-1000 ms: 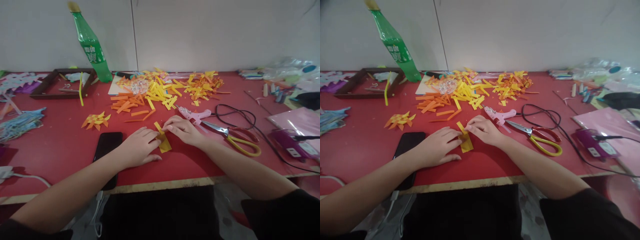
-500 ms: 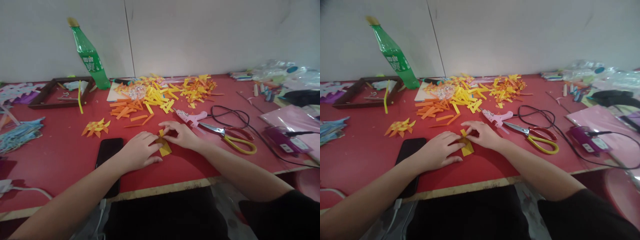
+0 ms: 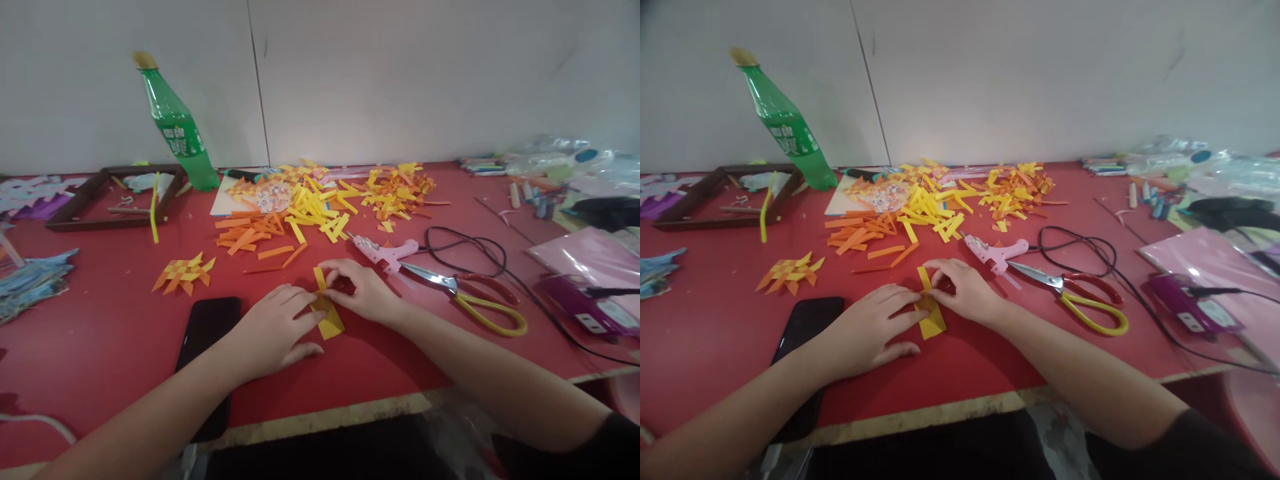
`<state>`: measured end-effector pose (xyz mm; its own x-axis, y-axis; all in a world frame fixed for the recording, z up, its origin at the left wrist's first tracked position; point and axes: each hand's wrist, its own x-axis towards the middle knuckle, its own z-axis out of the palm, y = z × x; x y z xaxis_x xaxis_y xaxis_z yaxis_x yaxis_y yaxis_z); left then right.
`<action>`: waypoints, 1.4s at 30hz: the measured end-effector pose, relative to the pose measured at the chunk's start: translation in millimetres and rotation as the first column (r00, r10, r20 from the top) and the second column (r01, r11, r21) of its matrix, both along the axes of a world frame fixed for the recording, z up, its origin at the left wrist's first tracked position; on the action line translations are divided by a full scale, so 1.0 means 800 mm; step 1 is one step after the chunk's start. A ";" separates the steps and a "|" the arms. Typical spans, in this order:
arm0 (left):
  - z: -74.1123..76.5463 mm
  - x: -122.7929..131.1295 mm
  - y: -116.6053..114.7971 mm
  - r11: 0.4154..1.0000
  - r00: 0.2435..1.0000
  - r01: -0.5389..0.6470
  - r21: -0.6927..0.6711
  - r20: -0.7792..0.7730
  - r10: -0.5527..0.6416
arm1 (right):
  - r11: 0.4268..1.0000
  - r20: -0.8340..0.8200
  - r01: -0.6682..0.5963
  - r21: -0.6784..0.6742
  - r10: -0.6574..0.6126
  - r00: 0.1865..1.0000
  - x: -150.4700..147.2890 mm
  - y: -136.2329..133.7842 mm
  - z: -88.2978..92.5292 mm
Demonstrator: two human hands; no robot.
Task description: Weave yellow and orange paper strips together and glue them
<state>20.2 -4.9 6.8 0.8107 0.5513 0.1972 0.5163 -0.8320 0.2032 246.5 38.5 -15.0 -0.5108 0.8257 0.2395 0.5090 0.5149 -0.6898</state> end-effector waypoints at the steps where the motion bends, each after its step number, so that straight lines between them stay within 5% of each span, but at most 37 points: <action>1: 0.000 0.000 0.000 1.000 1.000 -0.003 -0.006 0.000 0.003 | 1.000 0.003 0.001 -0.006 -0.001 1.000 0.000 0.000 0.000; 34: -0.004 -0.002 -0.009 0.996 0.997 -0.074 -0.049 -0.013 0.074 | 0.991 0.005 -0.052 0.124 0.052 0.999 0.000 0.000 -0.001; 42: -0.006 0.005 -0.006 0.992 0.985 -0.116 -0.059 0.122 0.123 | 0.953 0.083 -0.252 0.165 0.242 0.967 0.005 -0.002 0.002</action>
